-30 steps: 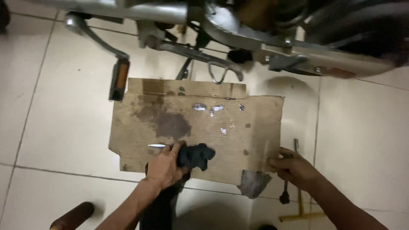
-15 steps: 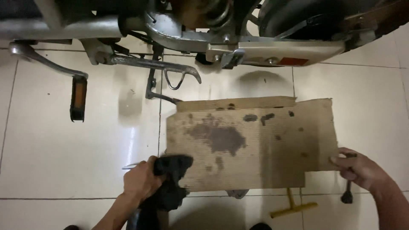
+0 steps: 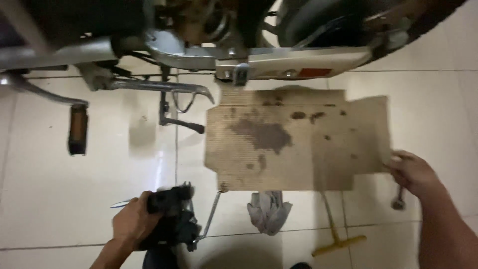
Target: The person selects a T-handle wrench and a socket from a collection of tools on the floor. They then move to a motorcycle and use the wrench to loosen a bolt on the rear axle area, placing a rag underneath the wheel.
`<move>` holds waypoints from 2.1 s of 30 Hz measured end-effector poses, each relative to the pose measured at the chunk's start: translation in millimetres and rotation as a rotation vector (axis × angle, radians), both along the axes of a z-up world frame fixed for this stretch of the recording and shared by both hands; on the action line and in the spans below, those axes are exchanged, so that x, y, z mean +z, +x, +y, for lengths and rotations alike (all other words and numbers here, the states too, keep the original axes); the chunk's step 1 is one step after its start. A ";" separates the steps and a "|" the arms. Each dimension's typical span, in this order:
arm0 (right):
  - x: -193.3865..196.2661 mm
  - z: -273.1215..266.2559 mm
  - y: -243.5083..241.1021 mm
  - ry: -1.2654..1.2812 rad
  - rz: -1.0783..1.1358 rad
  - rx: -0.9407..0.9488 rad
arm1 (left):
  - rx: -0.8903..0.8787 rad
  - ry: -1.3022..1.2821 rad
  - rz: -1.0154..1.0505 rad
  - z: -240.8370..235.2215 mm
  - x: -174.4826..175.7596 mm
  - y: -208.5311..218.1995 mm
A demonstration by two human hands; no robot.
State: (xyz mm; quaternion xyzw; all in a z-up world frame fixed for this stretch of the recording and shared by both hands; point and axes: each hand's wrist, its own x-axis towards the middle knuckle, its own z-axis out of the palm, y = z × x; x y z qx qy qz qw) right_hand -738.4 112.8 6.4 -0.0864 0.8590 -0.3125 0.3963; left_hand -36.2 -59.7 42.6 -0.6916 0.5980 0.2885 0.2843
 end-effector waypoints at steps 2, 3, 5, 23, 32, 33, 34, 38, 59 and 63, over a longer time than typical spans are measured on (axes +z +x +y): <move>36.8 -41.4 51.9 -0.018 0.067 0.028 | 0.023 0.013 -0.045 -2.8 2.5 -1.1; 31.9 -46.8 53.9 -0.017 0.066 0.022 | 0.017 0.015 -0.046 -6.0 2.5 -2.0; 19.3 -58.3 61.4 0.351 0.441 0.199 | 0.058 -0.049 0.012 -9.5 2.7 0.2; 86.3 -94.3 223.1 0.158 0.278 0.364 | -0.267 0.001 0.349 -10.0 67.3 -83.8; 121.8 -118.3 300.1 -0.787 0.672 0.700 | 0.115 0.100 1.131 -13.6 173.3 -226.0; 122.2 -118.5 299.1 -0.791 0.670 0.693 | 0.110 0.097 1.125 -13.7 166.6 -230.8; 122.5 -119.0 297.1 -0.756 0.671 0.737 | 0.271 0.114 1.220 -14.2 159.3 -236.3; 136.6 -117.1 302.7 -0.678 0.664 0.803 | 0.450 0.070 1.362 -20.2 126.1 -248.0; 160.8 -87.5 318.6 -0.818 -0.483 0.241 | 0.693 0.041 1.483 -25.0 145.8 -250.7; 164.5 -96.1 325.8 -0.848 -0.492 0.006 | 0.415 -0.017 1.371 -0.5 156.5 -244.0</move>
